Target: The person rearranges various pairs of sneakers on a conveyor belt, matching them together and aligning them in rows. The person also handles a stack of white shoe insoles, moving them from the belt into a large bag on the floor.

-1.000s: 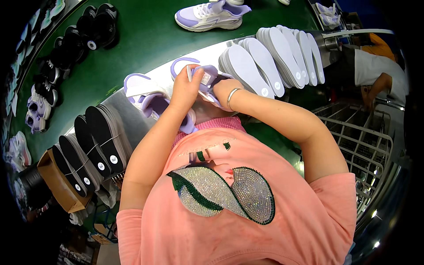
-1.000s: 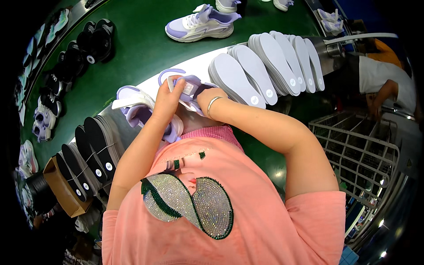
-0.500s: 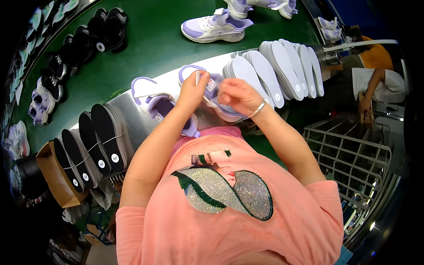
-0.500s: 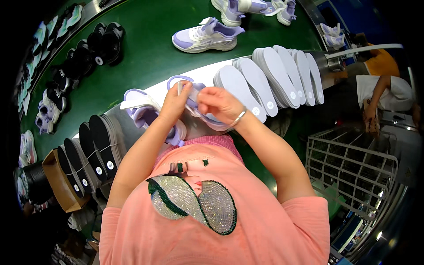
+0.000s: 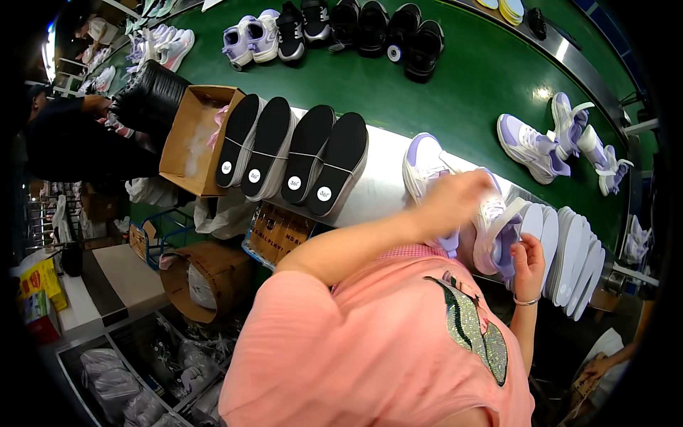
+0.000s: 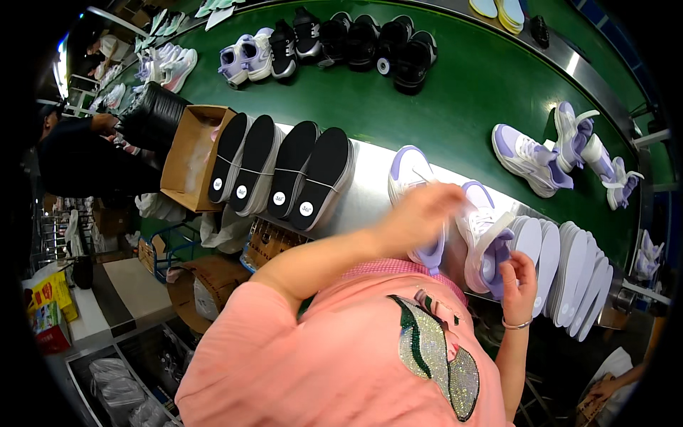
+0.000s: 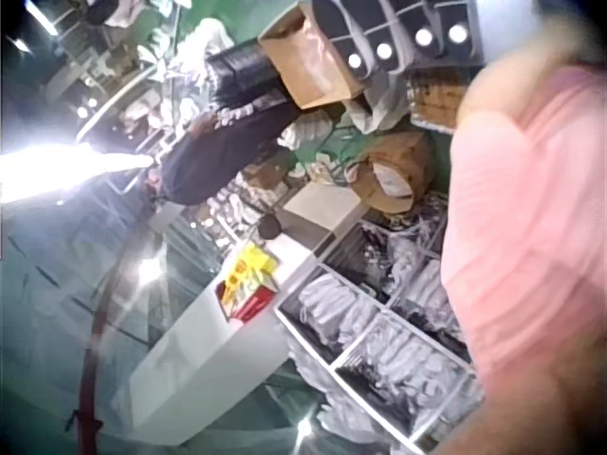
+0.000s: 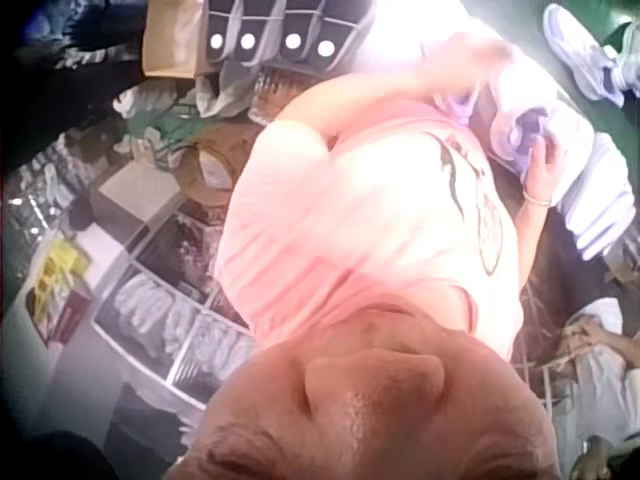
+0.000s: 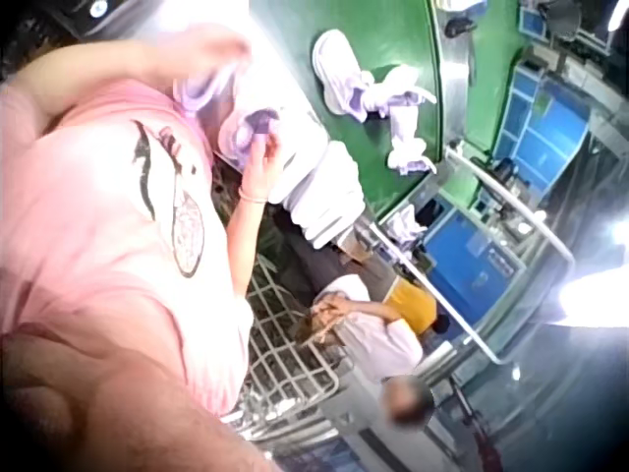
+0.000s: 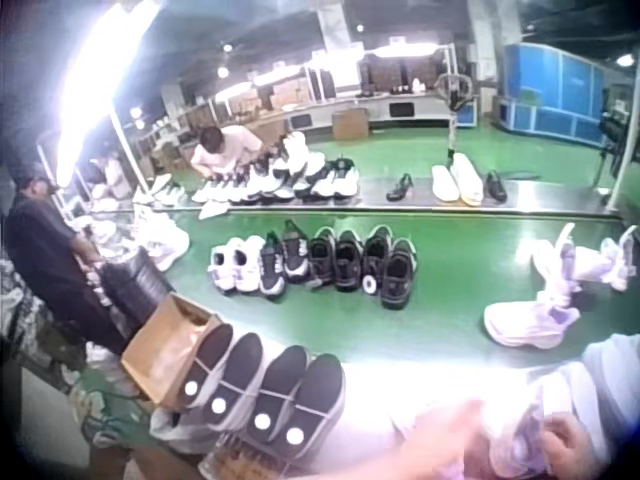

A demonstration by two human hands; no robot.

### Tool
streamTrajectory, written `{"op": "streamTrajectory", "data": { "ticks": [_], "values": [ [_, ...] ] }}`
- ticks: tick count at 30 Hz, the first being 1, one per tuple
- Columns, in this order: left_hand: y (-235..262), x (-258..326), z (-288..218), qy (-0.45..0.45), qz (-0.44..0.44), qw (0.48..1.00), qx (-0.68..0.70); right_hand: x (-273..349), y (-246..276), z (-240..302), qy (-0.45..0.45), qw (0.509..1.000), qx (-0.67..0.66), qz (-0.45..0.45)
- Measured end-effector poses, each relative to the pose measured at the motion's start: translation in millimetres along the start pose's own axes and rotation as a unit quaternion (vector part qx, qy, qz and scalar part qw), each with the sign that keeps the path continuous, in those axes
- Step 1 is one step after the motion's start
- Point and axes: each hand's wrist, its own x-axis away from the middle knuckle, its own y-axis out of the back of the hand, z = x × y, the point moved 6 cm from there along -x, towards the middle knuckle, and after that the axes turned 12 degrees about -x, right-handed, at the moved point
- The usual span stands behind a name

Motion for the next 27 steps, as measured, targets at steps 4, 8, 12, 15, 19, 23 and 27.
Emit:
{"op": "streamTrajectory", "data": {
  "ticks": [4,8,12,15,19,23,27],
  "values": [
    [193.7,22.2,-1.3,0.009,-0.358,0.827,-0.433,22.2,30.8,-26.2,0.040,0.962,0.268,0.023],
    [357.2,105.5,45.3,0.149,-0.459,0.645,-0.593,39.7,8.5,-35.6,0.046,0.937,0.335,0.090],
    [314.9,108.8,42.8,0.106,-0.500,0.738,-0.440,30.1,-4.7,-36.8,0.079,0.921,0.379,0.046],
    [176.0,58.3,40.1,0.063,-0.272,0.949,-0.145,23.1,-45.3,-26.4,0.040,0.919,0.381,0.092],
    [13.5,34.1,37.0,0.046,0.074,0.911,-0.403,16.1,-70.9,-15.3,0.058,0.909,0.390,0.134],
    [-22.8,-10.7,35.8,0.089,0.137,0.805,-0.571,4.5,-65.4,-8.2,0.126,0.914,0.329,0.202],
    [-40.6,-10.3,25.4,-0.033,0.112,0.787,-0.606,-6.4,-48.3,-6.7,0.094,0.905,0.326,0.257]
  ]
}}
